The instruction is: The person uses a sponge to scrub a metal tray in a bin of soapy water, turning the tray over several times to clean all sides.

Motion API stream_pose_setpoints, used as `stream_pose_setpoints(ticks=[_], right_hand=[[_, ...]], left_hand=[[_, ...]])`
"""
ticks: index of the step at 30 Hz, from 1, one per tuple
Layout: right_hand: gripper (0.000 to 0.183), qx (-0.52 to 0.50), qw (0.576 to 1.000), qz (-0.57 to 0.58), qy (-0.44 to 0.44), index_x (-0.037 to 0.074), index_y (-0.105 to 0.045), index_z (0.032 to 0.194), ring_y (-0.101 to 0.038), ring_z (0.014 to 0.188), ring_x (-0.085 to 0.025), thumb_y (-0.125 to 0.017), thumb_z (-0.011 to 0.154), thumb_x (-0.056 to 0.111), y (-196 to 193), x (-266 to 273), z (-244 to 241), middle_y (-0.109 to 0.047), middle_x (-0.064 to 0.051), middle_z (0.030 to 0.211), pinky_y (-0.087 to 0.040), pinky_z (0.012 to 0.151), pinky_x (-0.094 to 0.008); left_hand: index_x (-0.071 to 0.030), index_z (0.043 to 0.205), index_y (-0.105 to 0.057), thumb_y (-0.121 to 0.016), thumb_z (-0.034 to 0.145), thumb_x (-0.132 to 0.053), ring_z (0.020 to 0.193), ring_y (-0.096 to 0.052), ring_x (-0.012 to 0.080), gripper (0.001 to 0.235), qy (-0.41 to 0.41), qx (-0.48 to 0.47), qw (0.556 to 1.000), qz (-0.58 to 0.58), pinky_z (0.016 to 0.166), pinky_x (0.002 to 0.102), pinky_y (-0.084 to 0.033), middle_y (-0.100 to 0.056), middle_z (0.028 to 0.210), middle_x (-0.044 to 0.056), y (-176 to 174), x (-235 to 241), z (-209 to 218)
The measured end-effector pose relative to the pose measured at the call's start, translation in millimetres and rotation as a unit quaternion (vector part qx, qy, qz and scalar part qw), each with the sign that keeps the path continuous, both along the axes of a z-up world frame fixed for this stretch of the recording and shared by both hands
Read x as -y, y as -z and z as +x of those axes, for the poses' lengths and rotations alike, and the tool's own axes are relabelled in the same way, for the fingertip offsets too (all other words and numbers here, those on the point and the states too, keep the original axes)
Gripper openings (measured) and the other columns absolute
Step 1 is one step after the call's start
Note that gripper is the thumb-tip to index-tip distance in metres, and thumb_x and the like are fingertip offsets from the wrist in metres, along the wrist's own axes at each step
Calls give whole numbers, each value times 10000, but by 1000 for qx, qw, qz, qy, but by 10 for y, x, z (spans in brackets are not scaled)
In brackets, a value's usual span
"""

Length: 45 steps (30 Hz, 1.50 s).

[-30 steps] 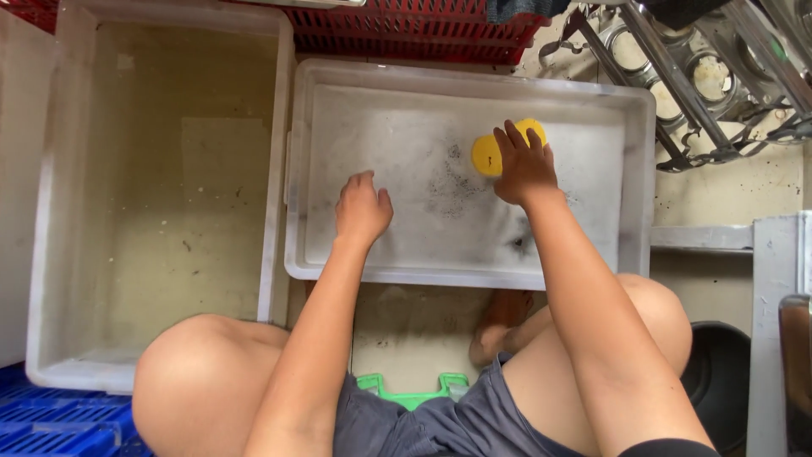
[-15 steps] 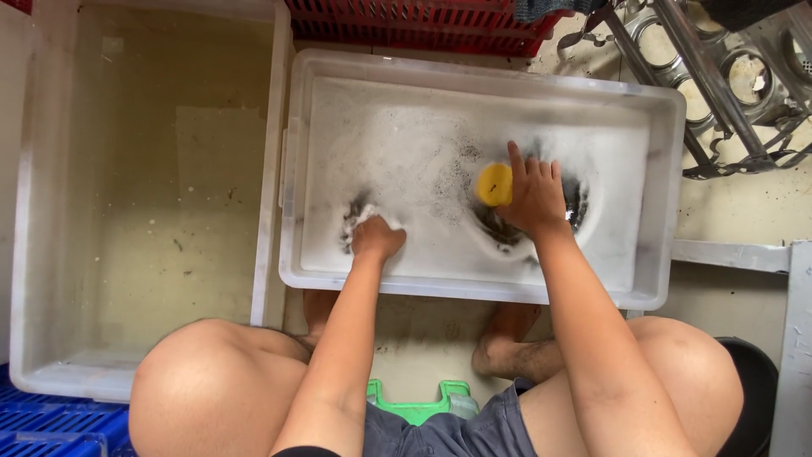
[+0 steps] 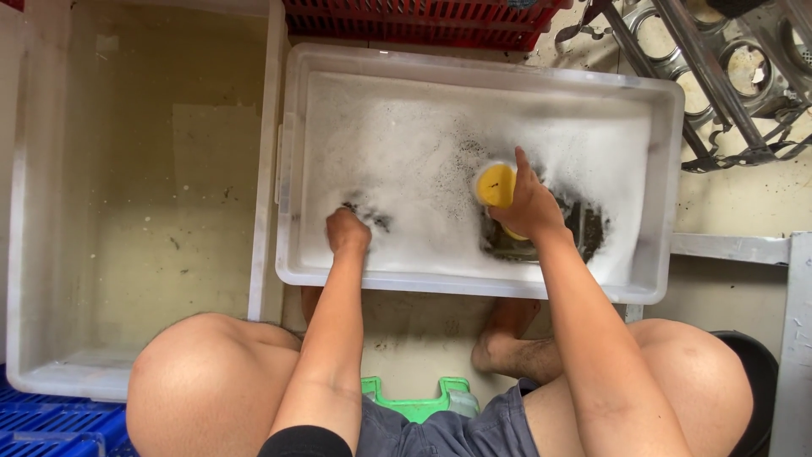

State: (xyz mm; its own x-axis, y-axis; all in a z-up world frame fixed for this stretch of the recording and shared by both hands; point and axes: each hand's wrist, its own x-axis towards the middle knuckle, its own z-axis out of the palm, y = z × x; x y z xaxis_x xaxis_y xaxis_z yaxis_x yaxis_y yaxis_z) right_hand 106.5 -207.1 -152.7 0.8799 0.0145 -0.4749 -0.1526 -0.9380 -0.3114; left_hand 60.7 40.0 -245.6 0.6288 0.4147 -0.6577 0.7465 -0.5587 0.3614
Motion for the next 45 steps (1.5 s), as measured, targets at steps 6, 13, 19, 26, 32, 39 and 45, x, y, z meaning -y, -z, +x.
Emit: stream_pose_setpoints(ticks=[6,13,19,26,32,39,45], right_hand=[[896,-2,1000,-3,9,146,-123,1356,-471,1046,-395,-665,645,209,-29,0,0,-400,-171,1244,-411,862,-487],[872,-18,1000,-10,3,119,-131,1353,-471,1048,-402,-655,663,216,-130,-1,-33,-420,-191,1224,-405,875,-489],[887,-28,999,-14,-7,133,-129,1354,-475,1049,-393,-667,654,217,-199,-11,-83,-416,-173,1232,-402,882,-481],[861,-31,999,-15,-12,117,-127,1357,-452,1084,-385,-649,676,196,-375,-67,-156,-392,-184,1259,-394,899,-457],[855,-28,999,-18,-27,103,-120,1361,-431,1111,-369,-626,680,216,-468,-100,-218,-356,-176,1296,-383,915,-455],[842,-19,999,1,-43,73,-141,1344,-449,1085,-392,-645,674,153,-588,-152,-317,-379,-221,1261,-390,898,-447],[845,-11,999,4,-51,69,-131,1346,-458,1067,-402,-638,675,151,-623,-162,-342,-385,-235,1249,-394,891,-463]], left_hand=[[95,855,-588,-478,743,37,862,-597,316,167,44,7,998,47,713,362,-514,-610,842,225,-94,53,-19],[93,903,-578,-566,706,-18,863,-587,339,226,22,84,995,45,722,390,-507,-597,850,246,-134,41,-71],[54,1096,-517,-528,723,-151,971,-539,339,426,11,140,990,9,846,422,-442,-578,999,215,-329,25,-99],[-48,948,-619,-501,692,-202,886,-571,328,322,-17,194,980,-44,768,433,-463,-627,862,152,-390,26,-143],[-74,901,-633,-510,675,-198,855,-582,316,286,-23,215,975,-55,744,439,-465,-634,807,135,-318,-3,-133],[-85,715,-635,-517,650,-212,718,-591,324,185,-22,230,970,-75,653,424,-456,-602,626,116,-348,-5,-167],[-71,653,-629,-536,651,-192,598,-566,263,152,-30,269,957,-103,577,385,-449,-558,537,102,121,-61,-112]])
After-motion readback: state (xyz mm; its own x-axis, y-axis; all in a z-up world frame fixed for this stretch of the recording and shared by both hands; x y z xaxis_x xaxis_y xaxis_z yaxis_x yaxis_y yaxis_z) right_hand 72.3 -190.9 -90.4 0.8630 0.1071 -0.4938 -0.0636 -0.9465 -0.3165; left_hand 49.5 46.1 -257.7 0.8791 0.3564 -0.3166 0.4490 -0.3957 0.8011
